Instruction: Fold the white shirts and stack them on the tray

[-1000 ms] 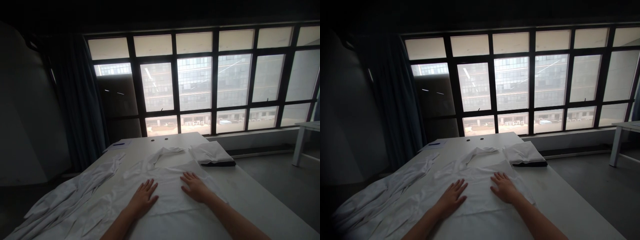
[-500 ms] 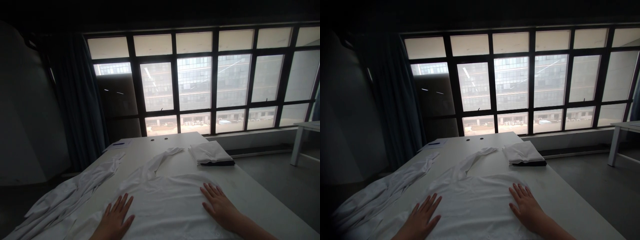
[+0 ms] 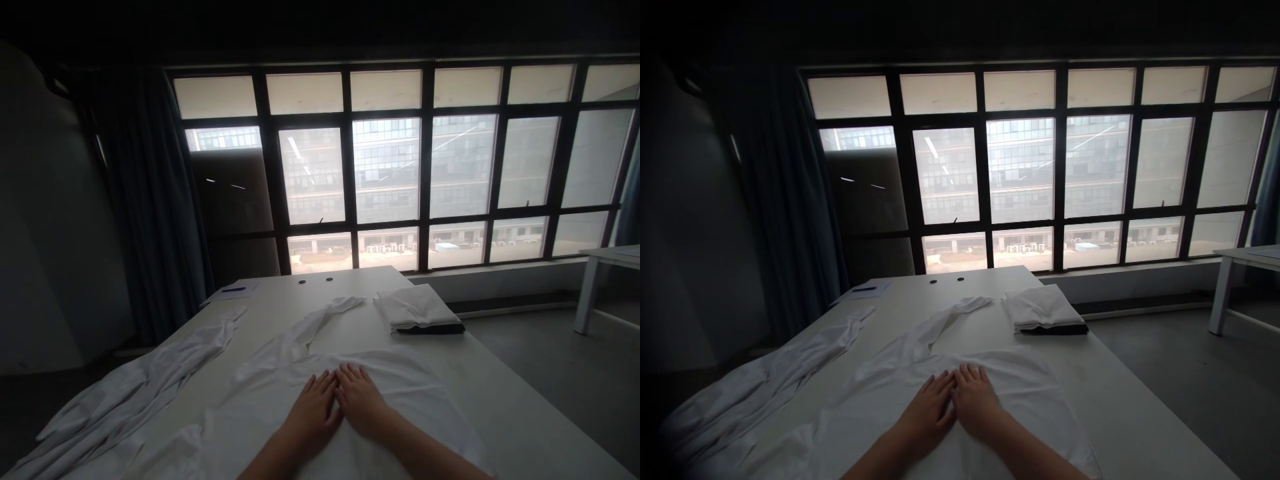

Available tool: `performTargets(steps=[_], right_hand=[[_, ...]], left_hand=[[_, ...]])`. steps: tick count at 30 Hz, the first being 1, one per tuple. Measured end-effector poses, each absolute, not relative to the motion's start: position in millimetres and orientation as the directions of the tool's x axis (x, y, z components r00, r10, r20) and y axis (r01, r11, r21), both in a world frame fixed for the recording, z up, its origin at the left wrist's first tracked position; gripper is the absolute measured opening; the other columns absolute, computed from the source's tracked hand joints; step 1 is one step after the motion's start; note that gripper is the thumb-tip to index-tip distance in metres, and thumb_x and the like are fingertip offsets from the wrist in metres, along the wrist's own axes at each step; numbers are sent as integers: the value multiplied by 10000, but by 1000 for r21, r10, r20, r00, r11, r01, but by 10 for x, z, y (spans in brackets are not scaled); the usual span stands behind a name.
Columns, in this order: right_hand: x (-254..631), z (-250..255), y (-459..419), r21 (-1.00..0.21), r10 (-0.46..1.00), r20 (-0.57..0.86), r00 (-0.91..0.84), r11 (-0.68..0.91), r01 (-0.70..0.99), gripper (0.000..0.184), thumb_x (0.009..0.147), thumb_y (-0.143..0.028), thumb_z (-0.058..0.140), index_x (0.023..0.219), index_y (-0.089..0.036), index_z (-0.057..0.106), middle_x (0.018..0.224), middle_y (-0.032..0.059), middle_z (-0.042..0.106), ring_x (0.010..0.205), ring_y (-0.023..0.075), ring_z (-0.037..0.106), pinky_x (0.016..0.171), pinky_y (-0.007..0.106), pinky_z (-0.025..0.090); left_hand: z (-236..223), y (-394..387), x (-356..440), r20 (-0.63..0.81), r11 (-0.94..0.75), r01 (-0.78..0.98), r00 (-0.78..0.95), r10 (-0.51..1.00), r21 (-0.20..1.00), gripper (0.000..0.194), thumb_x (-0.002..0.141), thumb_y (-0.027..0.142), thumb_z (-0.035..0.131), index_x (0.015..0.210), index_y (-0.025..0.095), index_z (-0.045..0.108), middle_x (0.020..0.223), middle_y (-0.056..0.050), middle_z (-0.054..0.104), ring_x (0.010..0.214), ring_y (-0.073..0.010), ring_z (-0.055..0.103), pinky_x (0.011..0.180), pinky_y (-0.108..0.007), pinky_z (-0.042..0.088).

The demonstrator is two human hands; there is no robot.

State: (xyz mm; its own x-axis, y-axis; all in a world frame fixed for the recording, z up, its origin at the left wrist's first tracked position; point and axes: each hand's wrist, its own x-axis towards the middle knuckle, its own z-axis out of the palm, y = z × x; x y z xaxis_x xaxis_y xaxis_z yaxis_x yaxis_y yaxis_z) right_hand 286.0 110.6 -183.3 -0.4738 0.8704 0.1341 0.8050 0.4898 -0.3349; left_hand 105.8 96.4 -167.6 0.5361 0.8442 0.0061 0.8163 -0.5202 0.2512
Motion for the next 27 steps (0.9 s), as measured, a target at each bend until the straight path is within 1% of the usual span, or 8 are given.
performTargets(steps=[4, 9, 12, 14, 18, 20, 22, 27], right_hand=[[3219, -1823, 1279, -304, 920, 61, -387, 387, 871, 664, 980, -592, 294, 1551, -254, 328, 1635, 75, 200, 1511, 300, 148, 1209, 544, 40], [4011, -1825, 1419, -214, 979, -11, -206, 199, 956, 764, 953, -681, 224, 1572, -236, 276, 1641, 59, 171, 1521, 283, 116, 1214, 515, 39], [4508, -1936, 1441, -164, 995, -5, -103, 101, 981, 786, 948, -673, 223, 1575, -200, 264, 1637, 68, 183, 1516, 291, 140, 1209, 519, 84], [4760, -2013, 1436, -127, 999, 32, -28, 31, 991, 767, 954, -628, 242, 1570, -173, 278, 1626, 93, 219, 1506, 327, 162, 1195, 560, 87], [4811, -2007, 1426, 11, 975, 213, 62, -66, 998, 652, 940, -463, 345, 1482, -119, 458, 1577, 164, 322, 1493, 414, 129, 1156, 646, -43], [4549, -1917, 1428, 37, 964, 267, 20, -31, 999, 612, 918, -374, 394, 1449, -85, 494, 1570, 190, 326, 1497, 408, 114, 1168, 619, -55], [4122, -1814, 1424, -5, 968, 240, -67, 70, 998, 612, 893, -318, 432, 1451, -72, 484, 1572, 193, 320, 1496, 398, 129, 1185, 591, -6], [2817, -1701, 1369, -273, 921, 82, -380, 387, 880, 675, 909, -465, 438, 1497, -133, 416, 1594, 146, 297, 1485, 364, 195, 1203, 543, 100]], left_hand=[[-1720, 1169, 526, 5, -400, 894, 407, 913, 202, 701, 960, 681, 314, 1556, 312, 296, 1643, -34, 201, 1515, -288, 172, 1228, -519, 115], [-1831, 1298, -495, 33, -144, 984, 141, 989, 101, 717, 962, 686, 252, 1560, 291, 277, 1648, -47, 172, 1523, -283, 133, 1215, -535, 105], [-1929, 1298, -995, 48, -24, 999, 22, 999, 42, 712, 960, 652, 277, 1567, 281, 247, 1650, -67, 169, 1520, -313, 125, 1190, -573, 135], [-1979, 1285, -1183, 58, 20, 1000, -21, 998, 9, 723, 958, 626, 288, 1572, 247, 232, 1649, -102, 159, 1517, -333, 130, 1176, -586, 153], [-2007, 1265, -1225, 99, 69, 997, -66, 993, -32, 741, 955, 617, 282, 1571, 206, 243, 1638, -143, 188, 1509, -354, 159, 1170, -596, 149], [-1988, 1256, -1179, 115, 80, 996, -76, 991, -37, 736, 954, 620, 274, 1569, 218, 250, 1632, -138, 217, 1505, -352, 179, 1171, -594, 152], [-1958, 1243, -1147, 118, 82, 996, -79, 990, -24, 733, 952, 629, 269, 1567, 230, 260, 1629, -130, 233, 1503, -342, 192, 1174, -585, 160], [-1895, 1211, -1144, 116, 87, 996, -91, 989, 33, 733, 943, 641, 286, 1558, 242, 291, 1630, -110, 236, 1504, -329, 198, 1185, -572, 159]])
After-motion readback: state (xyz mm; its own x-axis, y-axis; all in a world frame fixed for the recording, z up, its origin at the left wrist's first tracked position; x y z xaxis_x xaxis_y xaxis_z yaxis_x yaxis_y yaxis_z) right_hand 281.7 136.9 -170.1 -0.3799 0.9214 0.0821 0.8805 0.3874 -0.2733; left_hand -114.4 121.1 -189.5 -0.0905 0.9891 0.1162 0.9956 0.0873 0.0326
